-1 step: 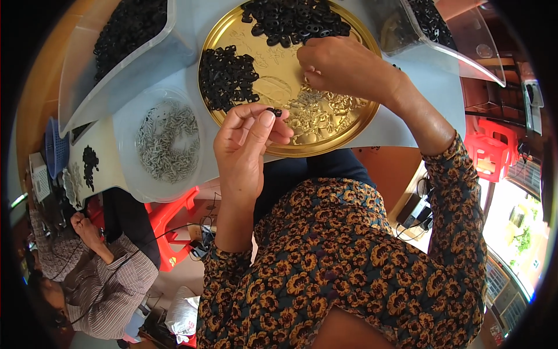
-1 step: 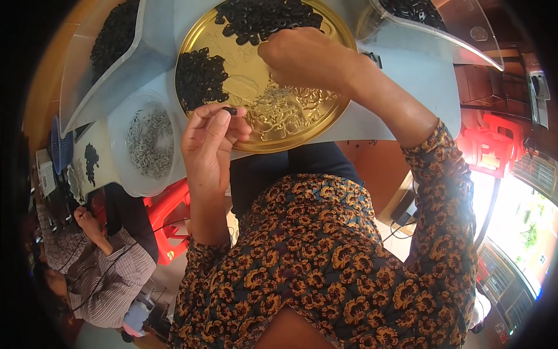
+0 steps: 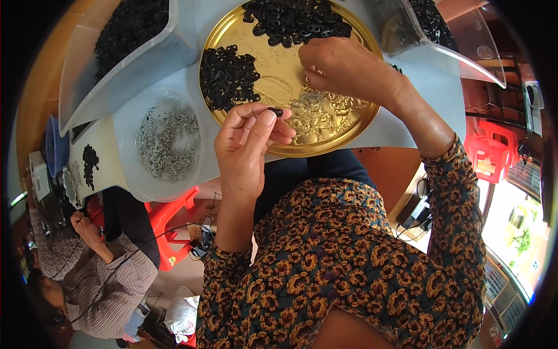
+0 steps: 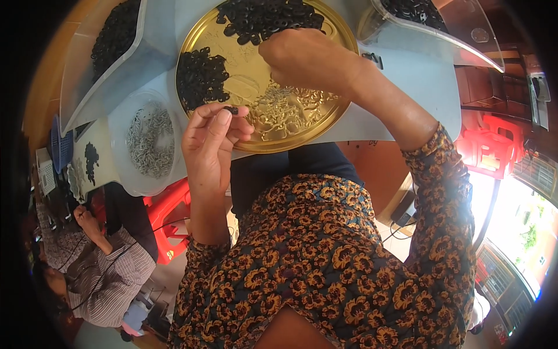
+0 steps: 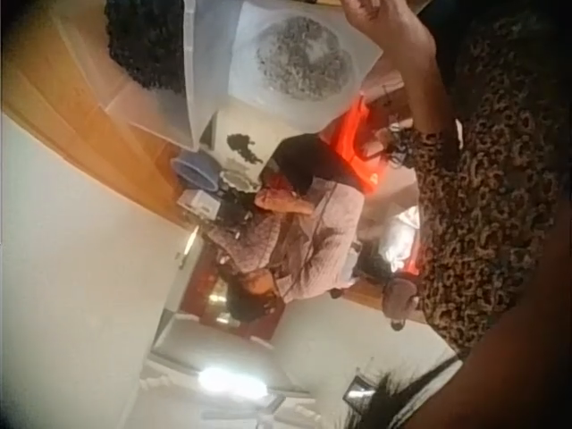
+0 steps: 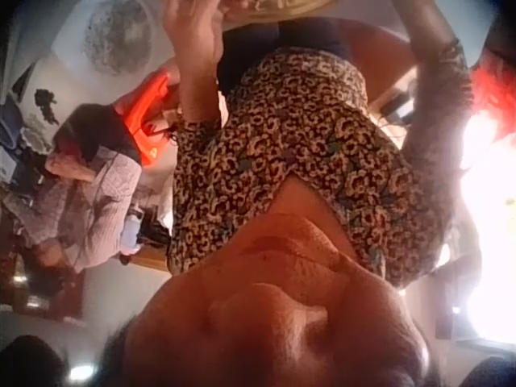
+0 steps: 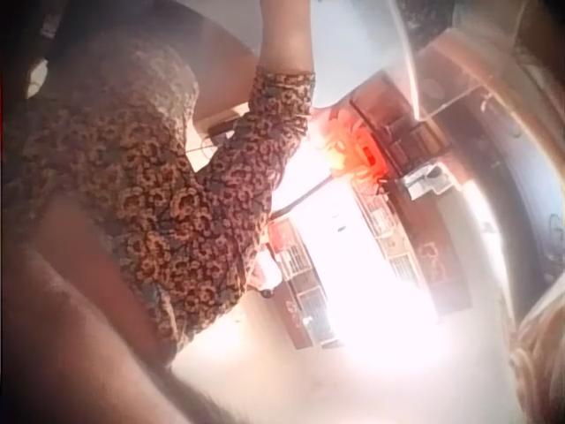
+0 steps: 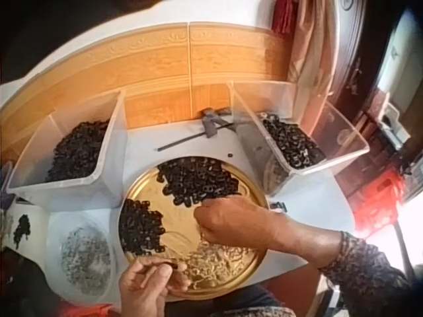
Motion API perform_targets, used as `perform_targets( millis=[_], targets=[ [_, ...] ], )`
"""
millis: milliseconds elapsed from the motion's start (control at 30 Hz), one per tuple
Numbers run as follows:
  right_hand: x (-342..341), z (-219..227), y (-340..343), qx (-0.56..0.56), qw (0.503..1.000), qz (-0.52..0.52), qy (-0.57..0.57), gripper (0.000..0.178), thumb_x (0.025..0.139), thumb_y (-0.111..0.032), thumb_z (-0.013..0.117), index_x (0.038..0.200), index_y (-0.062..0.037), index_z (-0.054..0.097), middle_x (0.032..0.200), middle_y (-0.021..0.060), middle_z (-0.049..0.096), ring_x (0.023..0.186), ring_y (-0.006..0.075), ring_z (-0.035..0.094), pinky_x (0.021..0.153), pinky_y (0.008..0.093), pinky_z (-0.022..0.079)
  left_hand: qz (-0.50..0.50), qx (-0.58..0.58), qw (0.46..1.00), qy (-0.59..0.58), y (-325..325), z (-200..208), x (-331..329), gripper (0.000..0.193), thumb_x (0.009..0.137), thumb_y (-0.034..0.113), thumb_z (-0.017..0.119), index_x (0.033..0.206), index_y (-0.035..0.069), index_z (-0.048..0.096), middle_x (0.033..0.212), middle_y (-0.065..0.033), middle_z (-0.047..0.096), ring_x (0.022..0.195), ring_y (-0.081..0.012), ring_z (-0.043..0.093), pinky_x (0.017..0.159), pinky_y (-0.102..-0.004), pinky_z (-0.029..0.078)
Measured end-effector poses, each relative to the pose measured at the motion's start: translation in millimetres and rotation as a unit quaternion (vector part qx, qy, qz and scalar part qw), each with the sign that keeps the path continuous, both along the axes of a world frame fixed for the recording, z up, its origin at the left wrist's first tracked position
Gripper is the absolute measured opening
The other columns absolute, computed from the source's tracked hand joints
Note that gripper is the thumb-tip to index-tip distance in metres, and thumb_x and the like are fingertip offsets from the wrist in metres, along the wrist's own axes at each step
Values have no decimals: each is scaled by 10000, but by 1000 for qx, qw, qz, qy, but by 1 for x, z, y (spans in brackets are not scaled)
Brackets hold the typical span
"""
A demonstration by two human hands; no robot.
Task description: The person assembles plastic cord locks by picking up components and springs from a tray and fitting them together by hand.
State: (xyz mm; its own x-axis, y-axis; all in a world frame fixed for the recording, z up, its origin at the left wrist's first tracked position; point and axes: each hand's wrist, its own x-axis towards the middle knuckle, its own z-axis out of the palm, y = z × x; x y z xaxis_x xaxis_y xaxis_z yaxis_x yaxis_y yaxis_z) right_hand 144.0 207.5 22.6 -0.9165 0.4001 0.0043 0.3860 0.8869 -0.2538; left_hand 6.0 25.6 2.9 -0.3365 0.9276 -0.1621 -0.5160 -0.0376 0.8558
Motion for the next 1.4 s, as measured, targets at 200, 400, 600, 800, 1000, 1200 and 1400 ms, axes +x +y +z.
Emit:
perform_targets(
  millis=[200,400,600,800,1000,1200,1400],
  targets=[
    [8,-6,-22,-311,919,-84,228,178,834,-72,630,993,8,641,751,107,646,661,183,630,633,291,521,-10,-9,1000,26,2,1,1,157,935,63,573,1065,-21,545,936,-181,657,747,-175,650,673,-277,545],
    [7,4,-51,-588,744,-140,286,204,920,-136,622,1057,16,637,806,9,625,679,58,575,624,225,498,-1,-2,998,58,5,0,1,164,933,65,580,1066,-24,543,913,-149,655,749,-158,641,674,-274,538],
    [6,-10,-66,-668,639,-181,335,216,911,-119,632,1076,20,625,819,17,611,667,64,557,632,221,484,3,1,998,71,5,-1,4,148,931,64,585,1047,-24,562,885,-91,635,756,-139,629,667,-262,526],
    [4,-13,-75,-639,637,-208,378,219,897,-110,648,1085,1,630,887,7,623,664,60,552,616,214,474,7,13,996,90,5,2,5,138,933,60,584,1037,-30,566,865,-79,614,731,-126,608,658,-259,515],
    [3,-12,-81,-616,653,-213,385,215,907,-89,637,1107,-13,631,954,12,648,742,51,584,648,197,495,11,11,995,96,4,3,6,132,927,37,583,1036,-36,561,878,-76,610,729,-123,605,658,-254,514],
    [3,-14,-85,-600,668,-194,396,225,912,-79,630,1125,-7,613,979,27,655,857,60,611,732,204,511,11,19,995,98,4,2,6,131,925,19,579,1039,-42,558,881,-76,611,734,-116,610,663,-246,519],
    [0,-13,-91,-556,696,-192,413,214,913,-56,619,1120,-3,607,982,31,655,919,65,611,813,222,508,12,21,994,105,3,2,6,125,927,17,576,1036,-42,559,901,-80,616,739,-113,615,664,-247,529]
  ],
)
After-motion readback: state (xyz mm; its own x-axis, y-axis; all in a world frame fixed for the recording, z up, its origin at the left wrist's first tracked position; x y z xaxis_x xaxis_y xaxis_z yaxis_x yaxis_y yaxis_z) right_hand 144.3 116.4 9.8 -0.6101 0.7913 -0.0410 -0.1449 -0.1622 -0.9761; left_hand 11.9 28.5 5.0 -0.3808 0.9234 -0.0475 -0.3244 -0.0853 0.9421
